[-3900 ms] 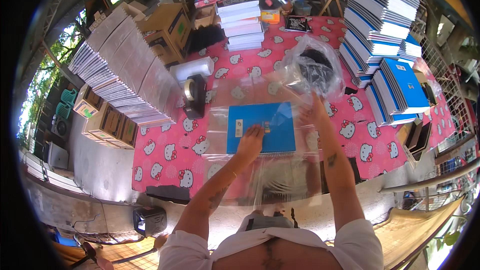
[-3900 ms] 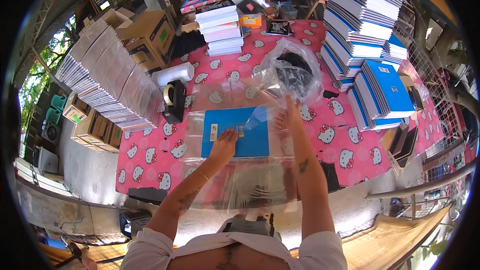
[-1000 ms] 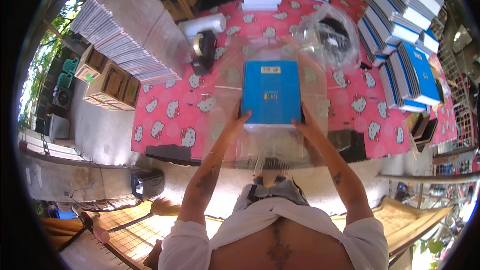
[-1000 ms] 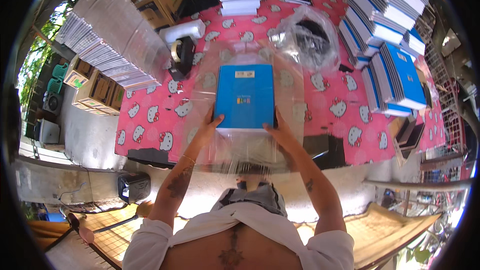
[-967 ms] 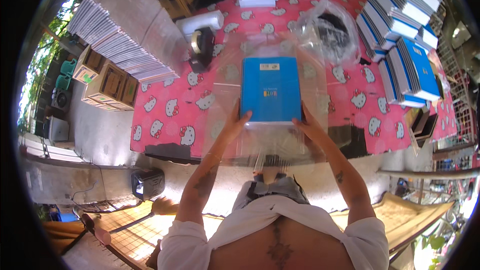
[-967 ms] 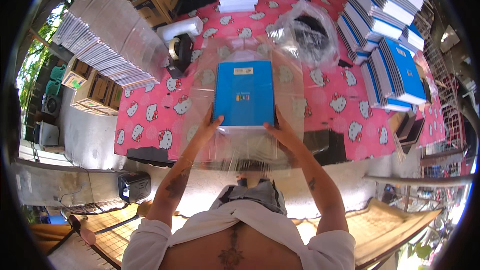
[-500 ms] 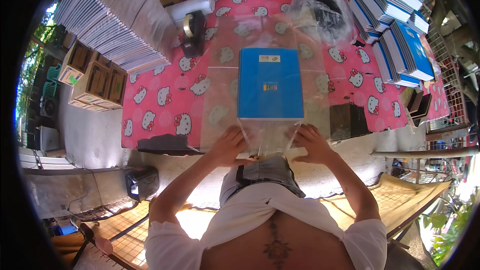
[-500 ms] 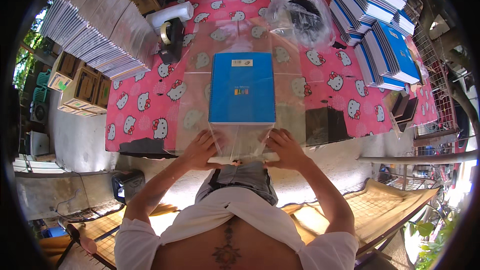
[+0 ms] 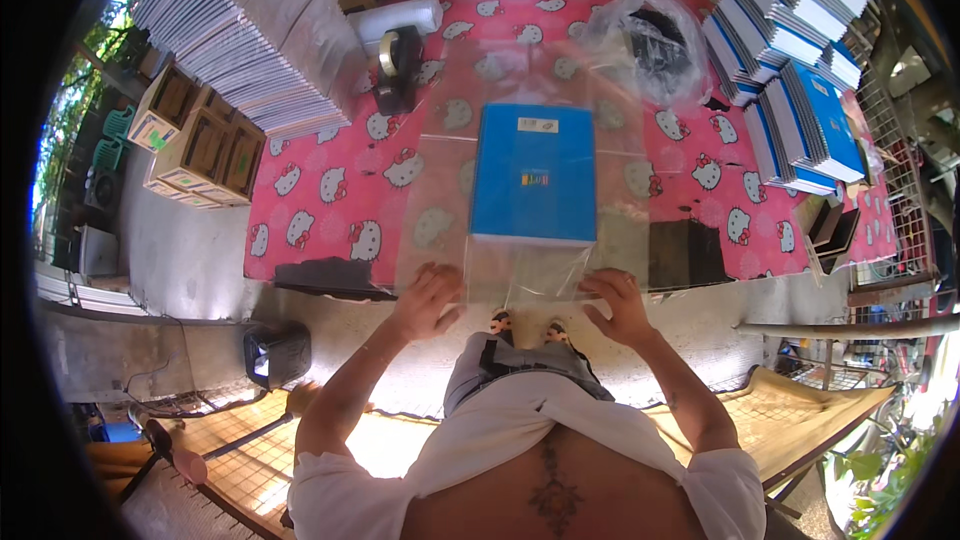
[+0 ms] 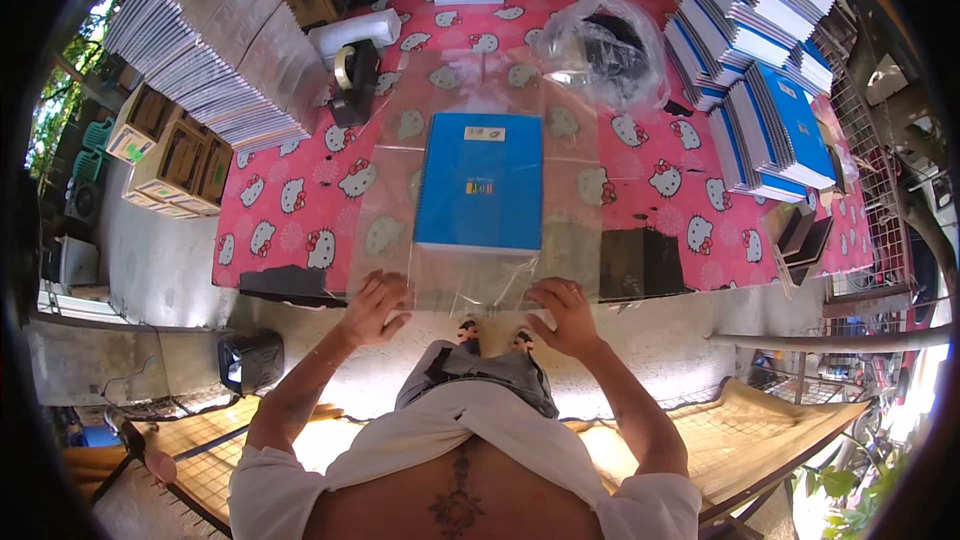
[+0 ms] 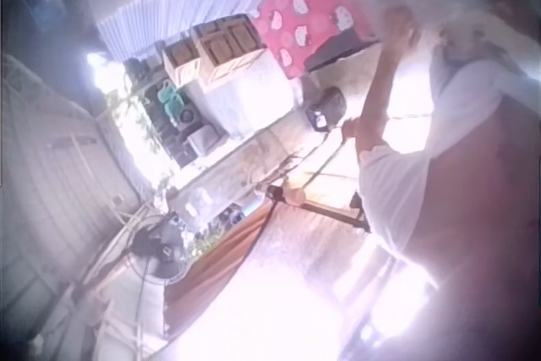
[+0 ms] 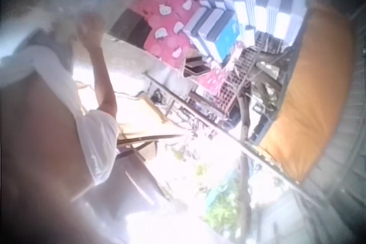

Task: The person places stacks of notebooks into individual plastic sleeves and seals them using tape.

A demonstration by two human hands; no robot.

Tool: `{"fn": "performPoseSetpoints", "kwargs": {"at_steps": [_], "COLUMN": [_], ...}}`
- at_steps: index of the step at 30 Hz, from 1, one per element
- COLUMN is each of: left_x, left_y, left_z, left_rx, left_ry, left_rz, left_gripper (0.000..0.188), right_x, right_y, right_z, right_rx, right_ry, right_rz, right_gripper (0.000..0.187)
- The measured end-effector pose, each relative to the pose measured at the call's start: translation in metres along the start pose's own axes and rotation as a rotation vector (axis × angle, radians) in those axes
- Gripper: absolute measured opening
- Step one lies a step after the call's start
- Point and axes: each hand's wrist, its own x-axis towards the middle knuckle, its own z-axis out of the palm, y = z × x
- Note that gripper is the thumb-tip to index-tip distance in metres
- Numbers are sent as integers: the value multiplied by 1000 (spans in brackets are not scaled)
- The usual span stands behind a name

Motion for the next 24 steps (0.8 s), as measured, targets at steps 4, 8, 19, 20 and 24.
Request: {"fn": "performPoseSetpoints", "kwargs": {"at_steps": [4, 8, 19, 20, 24], "left_x": [26, 51, 12, 11, 28], "left_y": [-7, -7, -16, -20, -25], "left_z": [-5, -11, -6, -5, -4], "left_rx": [76, 69, -30, 39, 142], "left_ry": [-22, -106, 64, 91, 27], "left_rz": [-2, 142, -57, -95, 94], "left_gripper": [45, 46, 45, 41, 37], "right_x": [18, 46, 61, 60, 60], "right_y": [-4, -5, -49, -53, -51], "right_z": [-5, 19, 41, 41, 42], "right_rx": [-101, -168, -82, -78, -102], "right_ry": [-32, -103, -262, -263, -283], "right_rz": [-52, -153, -127, -126, -182], "right_gripper": [46, 53, 62, 62, 56]}}
